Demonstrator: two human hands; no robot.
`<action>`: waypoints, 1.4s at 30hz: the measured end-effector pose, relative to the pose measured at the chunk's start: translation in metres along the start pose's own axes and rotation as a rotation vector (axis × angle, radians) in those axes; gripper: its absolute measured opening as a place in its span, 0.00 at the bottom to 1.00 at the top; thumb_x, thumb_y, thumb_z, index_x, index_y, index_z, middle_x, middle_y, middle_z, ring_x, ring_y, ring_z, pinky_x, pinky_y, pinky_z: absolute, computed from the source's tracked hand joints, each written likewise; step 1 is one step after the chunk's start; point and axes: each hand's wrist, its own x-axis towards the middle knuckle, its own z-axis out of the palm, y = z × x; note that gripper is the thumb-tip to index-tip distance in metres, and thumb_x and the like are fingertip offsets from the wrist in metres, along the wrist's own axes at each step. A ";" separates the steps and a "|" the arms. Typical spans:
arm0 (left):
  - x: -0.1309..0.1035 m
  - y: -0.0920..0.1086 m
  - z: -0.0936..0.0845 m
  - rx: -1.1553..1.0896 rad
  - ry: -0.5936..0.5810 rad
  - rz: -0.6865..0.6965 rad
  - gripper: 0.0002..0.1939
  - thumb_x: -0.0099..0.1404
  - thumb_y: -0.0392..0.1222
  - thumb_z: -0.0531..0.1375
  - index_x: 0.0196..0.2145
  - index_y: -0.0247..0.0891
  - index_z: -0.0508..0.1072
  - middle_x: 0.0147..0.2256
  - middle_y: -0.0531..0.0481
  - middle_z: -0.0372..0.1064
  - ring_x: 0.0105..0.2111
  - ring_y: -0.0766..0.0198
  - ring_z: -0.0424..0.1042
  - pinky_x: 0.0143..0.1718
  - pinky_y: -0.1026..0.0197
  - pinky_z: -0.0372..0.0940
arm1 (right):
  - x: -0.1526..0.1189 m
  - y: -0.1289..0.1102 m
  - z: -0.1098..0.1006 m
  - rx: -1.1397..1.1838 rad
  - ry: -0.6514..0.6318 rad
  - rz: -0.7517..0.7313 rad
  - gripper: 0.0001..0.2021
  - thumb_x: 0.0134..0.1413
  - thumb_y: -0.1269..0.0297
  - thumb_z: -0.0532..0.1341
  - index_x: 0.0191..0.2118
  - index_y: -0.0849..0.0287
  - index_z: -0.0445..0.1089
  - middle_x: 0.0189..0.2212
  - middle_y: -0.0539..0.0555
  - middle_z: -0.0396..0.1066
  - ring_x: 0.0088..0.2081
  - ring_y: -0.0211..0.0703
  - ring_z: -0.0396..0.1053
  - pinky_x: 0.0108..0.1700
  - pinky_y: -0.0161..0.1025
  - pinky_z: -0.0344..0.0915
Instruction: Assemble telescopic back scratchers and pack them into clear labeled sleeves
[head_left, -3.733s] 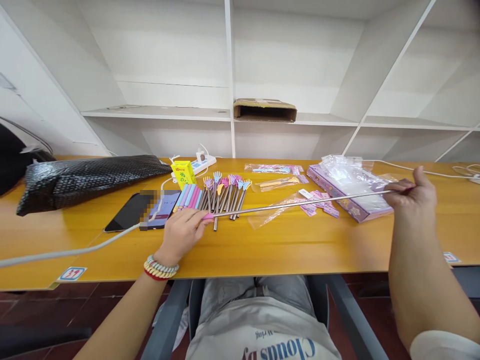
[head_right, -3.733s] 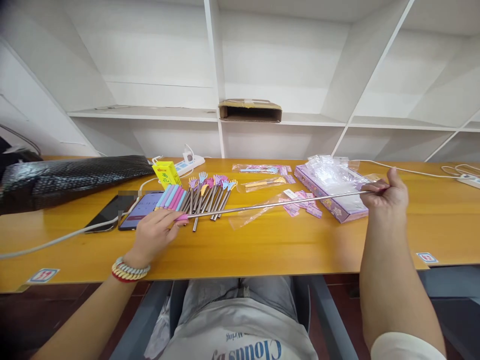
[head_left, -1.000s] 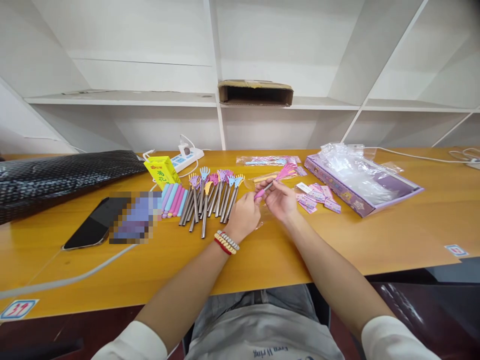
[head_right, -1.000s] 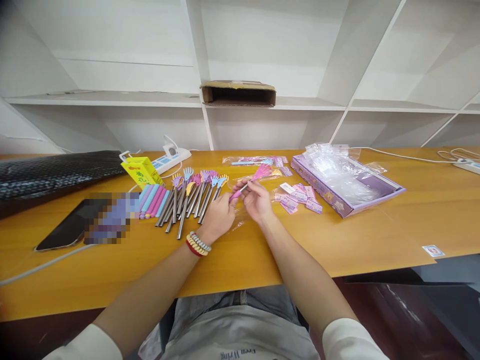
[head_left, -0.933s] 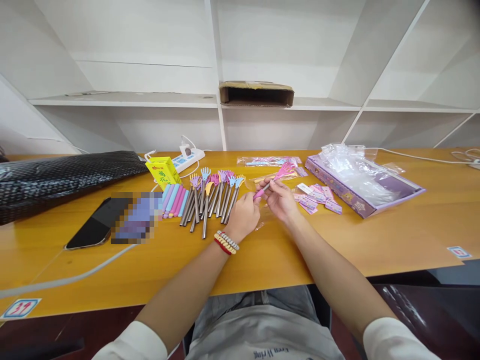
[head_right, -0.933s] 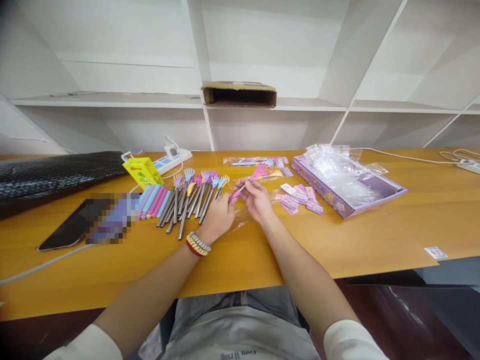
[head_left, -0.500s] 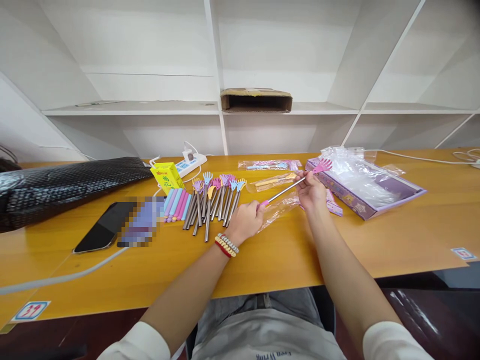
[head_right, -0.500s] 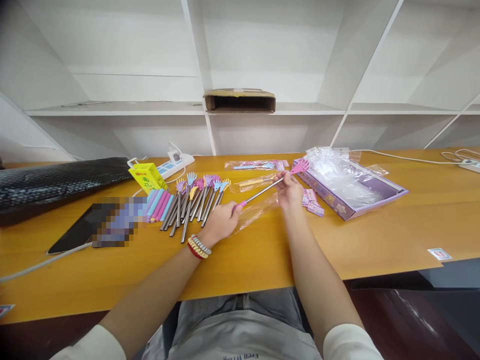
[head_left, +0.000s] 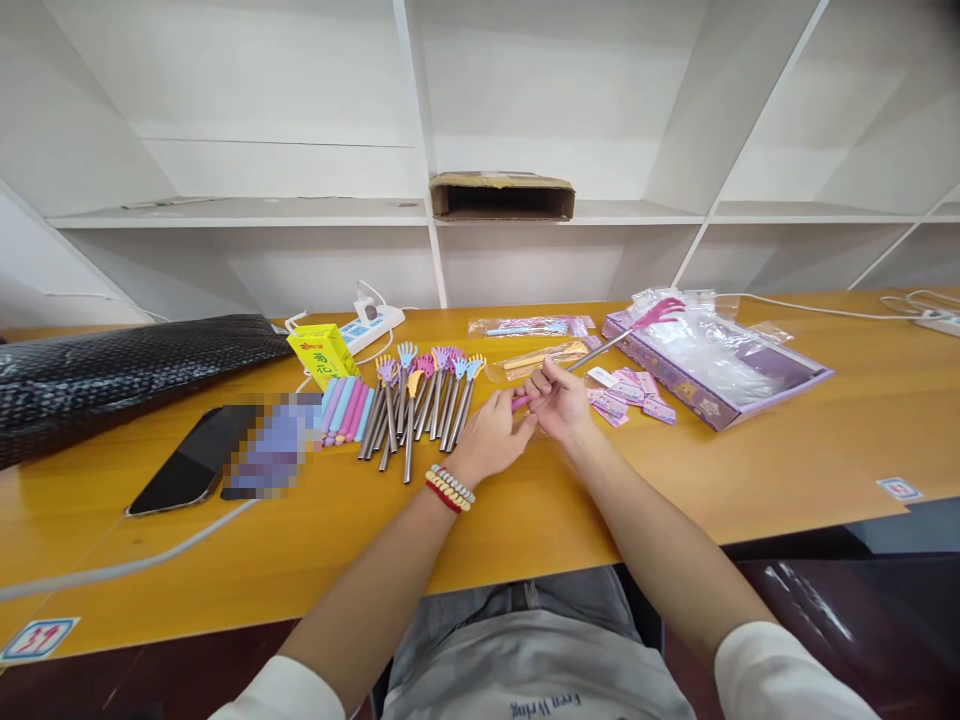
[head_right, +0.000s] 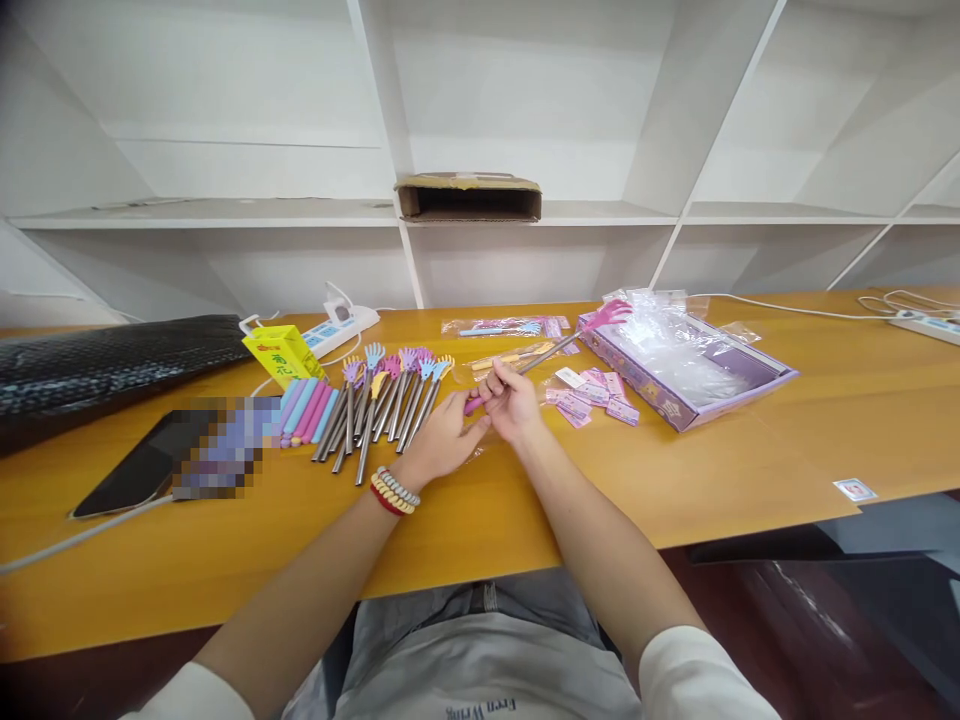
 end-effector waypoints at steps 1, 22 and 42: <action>-0.001 0.000 -0.002 -0.017 -0.027 0.029 0.19 0.64 0.50 0.50 0.48 0.35 0.60 0.46 0.41 0.64 0.46 0.57 0.66 0.45 0.56 0.61 | -0.001 0.001 0.000 0.005 0.005 -0.014 0.23 0.42 0.62 0.65 0.19 0.59 0.45 0.12 0.42 0.46 0.17 0.29 0.52 0.30 0.35 0.65; 0.002 0.021 0.008 0.337 -0.135 -0.152 0.28 0.66 0.58 0.39 0.39 0.35 0.69 0.32 0.38 0.71 0.34 0.49 0.71 0.32 0.53 0.62 | -0.006 -0.005 0.014 -0.011 0.363 -0.149 0.26 0.28 0.79 0.57 0.22 0.59 0.32 0.08 0.39 0.37 0.10 0.25 0.37 0.12 0.29 0.41; -0.003 0.009 0.003 0.281 -0.179 -0.055 0.17 0.65 0.53 0.48 0.42 0.36 0.62 0.35 0.42 0.70 0.36 0.54 0.71 0.33 0.57 0.63 | -0.003 0.006 0.008 -0.013 0.355 -0.083 0.25 0.30 0.80 0.56 0.23 0.59 0.32 0.09 0.40 0.36 0.10 0.27 0.38 0.13 0.30 0.43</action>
